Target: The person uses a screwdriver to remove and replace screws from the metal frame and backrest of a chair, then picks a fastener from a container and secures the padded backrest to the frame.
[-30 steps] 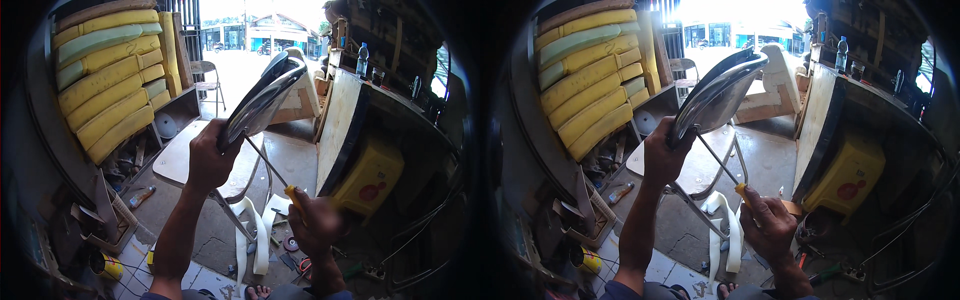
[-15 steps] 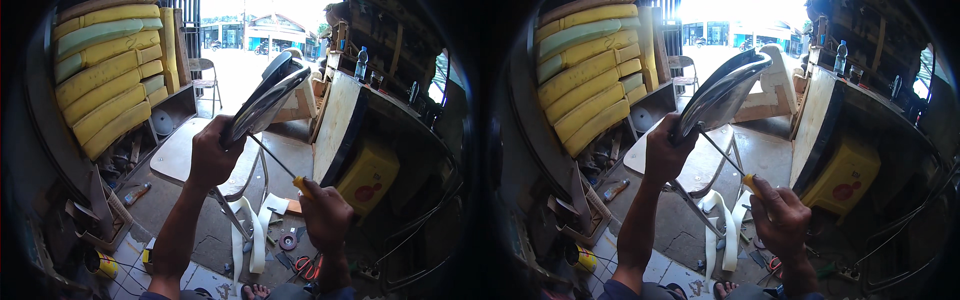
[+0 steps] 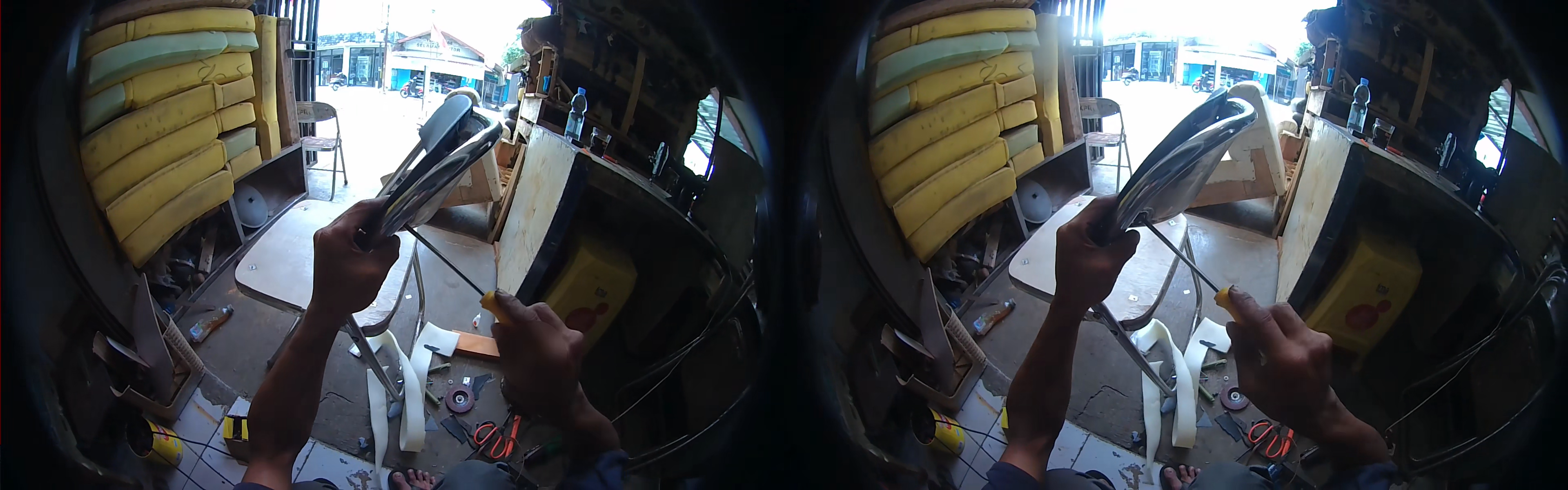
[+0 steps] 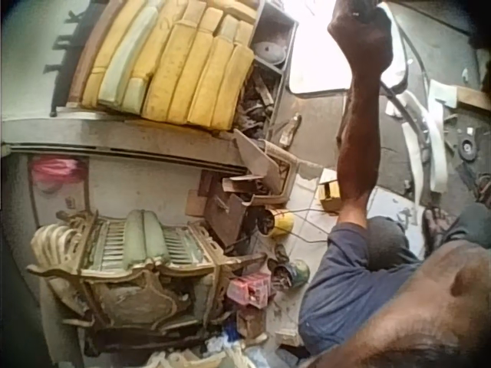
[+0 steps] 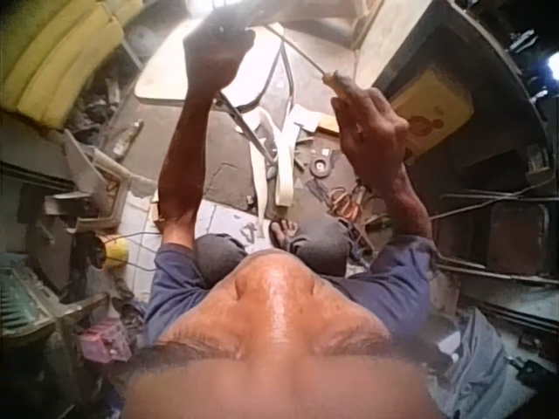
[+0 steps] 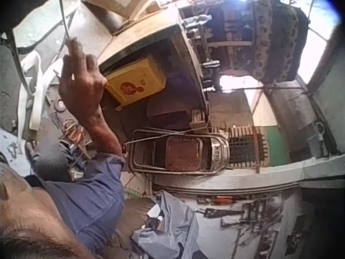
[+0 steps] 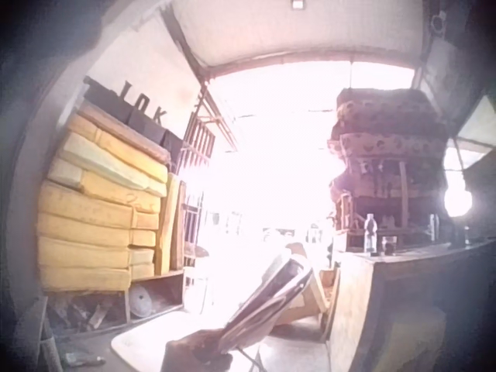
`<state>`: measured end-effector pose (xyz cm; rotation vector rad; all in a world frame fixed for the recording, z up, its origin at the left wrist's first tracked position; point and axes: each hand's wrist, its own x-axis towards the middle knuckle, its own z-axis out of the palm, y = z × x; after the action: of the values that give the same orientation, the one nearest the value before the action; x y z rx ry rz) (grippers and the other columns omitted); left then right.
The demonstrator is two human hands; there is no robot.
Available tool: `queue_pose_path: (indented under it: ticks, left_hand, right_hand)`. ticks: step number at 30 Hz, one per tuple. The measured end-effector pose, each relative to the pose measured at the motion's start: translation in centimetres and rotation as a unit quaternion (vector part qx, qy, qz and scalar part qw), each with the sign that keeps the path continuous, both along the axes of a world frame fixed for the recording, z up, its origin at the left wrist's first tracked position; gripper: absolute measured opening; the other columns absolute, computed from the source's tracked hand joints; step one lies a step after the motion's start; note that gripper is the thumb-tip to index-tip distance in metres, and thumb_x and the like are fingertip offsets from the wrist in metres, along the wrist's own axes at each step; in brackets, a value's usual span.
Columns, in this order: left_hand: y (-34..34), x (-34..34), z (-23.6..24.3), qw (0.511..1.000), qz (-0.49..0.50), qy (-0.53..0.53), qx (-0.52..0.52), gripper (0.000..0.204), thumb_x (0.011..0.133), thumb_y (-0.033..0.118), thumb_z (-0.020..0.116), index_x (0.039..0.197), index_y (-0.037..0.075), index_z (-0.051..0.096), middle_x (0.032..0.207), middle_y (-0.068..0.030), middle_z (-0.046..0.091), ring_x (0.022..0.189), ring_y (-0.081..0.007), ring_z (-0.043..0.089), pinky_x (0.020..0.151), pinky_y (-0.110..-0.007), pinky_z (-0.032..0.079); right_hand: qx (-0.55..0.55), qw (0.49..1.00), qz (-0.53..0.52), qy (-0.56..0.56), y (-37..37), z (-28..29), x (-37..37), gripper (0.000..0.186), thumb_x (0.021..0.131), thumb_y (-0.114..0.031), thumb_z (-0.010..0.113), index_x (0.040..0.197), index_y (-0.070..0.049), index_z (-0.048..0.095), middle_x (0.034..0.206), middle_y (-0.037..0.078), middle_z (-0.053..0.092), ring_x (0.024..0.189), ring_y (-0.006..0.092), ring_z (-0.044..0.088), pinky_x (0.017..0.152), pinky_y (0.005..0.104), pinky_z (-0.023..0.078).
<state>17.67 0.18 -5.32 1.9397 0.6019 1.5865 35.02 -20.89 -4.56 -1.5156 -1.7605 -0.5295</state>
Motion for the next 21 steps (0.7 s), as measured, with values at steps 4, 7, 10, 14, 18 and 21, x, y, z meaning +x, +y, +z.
queue_pose_path:
  ticks: [4, 7, 10, 14, 18, 21]
  left_hand:
    - [-0.2, -0.5, 0.4, 1.0, 0.02, 0.017, 0.016, 0.044, 0.078, 0.004, 0.074, 0.121, 0.001, 0.07, 0.079, -0.0033, 0.069, 0.067, -0.0053, 0.056, 0.064, -0.025, 0.048]
    - [-0.2, -0.5, 0.4, 0.999, 0.023, 0.017, 0.026, 0.044, 0.077, 0.003, 0.073, 0.12, 0.003, 0.071, 0.079, -0.0043, 0.069, 0.067, -0.0059, 0.056, 0.063, -0.026, 0.048]
    - [-0.1, -0.1, 0.5, 0.999, 0.015, 0.014, 0.032, 0.043, 0.077, 0.004, 0.072, 0.12, 0.003, 0.071, 0.079, -0.0052, 0.069, 0.067, -0.0069, 0.056, 0.064, -0.027, 0.049]
    - [0.3, -1.0, 0.6, 0.999, 0.011, 0.02, 0.034, 0.042, 0.076, 0.004, 0.072, 0.118, 0.003, 0.071, 0.082, -0.0068, 0.071, 0.069, -0.0086, 0.059, 0.066, -0.028, 0.05]
    - [0.2, -0.3, 0.6, 0.999, 0.001, 0.009, 0.052, 0.041, 0.076, 0.003, 0.072, 0.117, 0.003, 0.071, 0.085, -0.0085, 0.072, 0.072, -0.0098, 0.062, 0.068, -0.029, 0.051]
    - [0.2, -0.5, 0.8, 0.999, -0.015, 0.009, 0.047, 0.04, 0.075, 0.005, 0.072, 0.114, 0.002, 0.071, 0.084, -0.0095, 0.072, 0.072, -0.0119, 0.063, 0.069, -0.03, 0.052]
  right_hand:
    - [-0.03, 0.987, 0.024, 0.156, 0.3, -0.2, -0.8, 0.037, 0.088, -0.008, 0.076, 0.123, 0.0, 0.067, 0.081, 0.016, 0.066, 0.07, 0.0273, 0.07, 0.064, 0.0403, 0.059]
    - [0.054, 0.997, -0.031, -0.054, 0.2, -0.5, -1.1, 0.032, 0.087, -0.009, 0.077, 0.117, 0.0, 0.071, 0.091, 0.014, 0.067, 0.081, 0.0279, 0.07, 0.069, 0.0395, 0.058]
    - [0.07, 0.992, -0.043, -0.099, 0.0, 0.2, -1.0, 0.029, 0.09, -0.008, 0.073, 0.117, 0.002, 0.071, 0.088, 0.015, 0.07, 0.073, 0.0252, 0.069, 0.066, 0.0371, 0.057]
    - [-0.209, 0.898, -0.009, 0.388, 0.1, 2.7, -2.1, 0.029, 0.096, -0.015, 0.069, 0.119, 0.003, 0.07, 0.086, 0.018, 0.074, 0.074, 0.0268, 0.074, 0.074, 0.036, 0.06]
    - [0.003, 0.998, -0.012, 0.058, -0.1, 0.7, -1.7, 0.031, 0.096, -0.018, 0.071, 0.119, 0.004, 0.068, 0.09, 0.017, 0.074, 0.077, 0.0229, 0.073, 0.074, 0.0384, 0.06]
    - [-0.068, 0.988, -0.013, 0.136, -0.4, 0.7, -1.8, 0.032, 0.095, -0.018, 0.072, 0.118, 0.004, 0.065, 0.104, 0.017, 0.072, 0.082, 0.0238, 0.073, 0.075, 0.0395, 0.06]
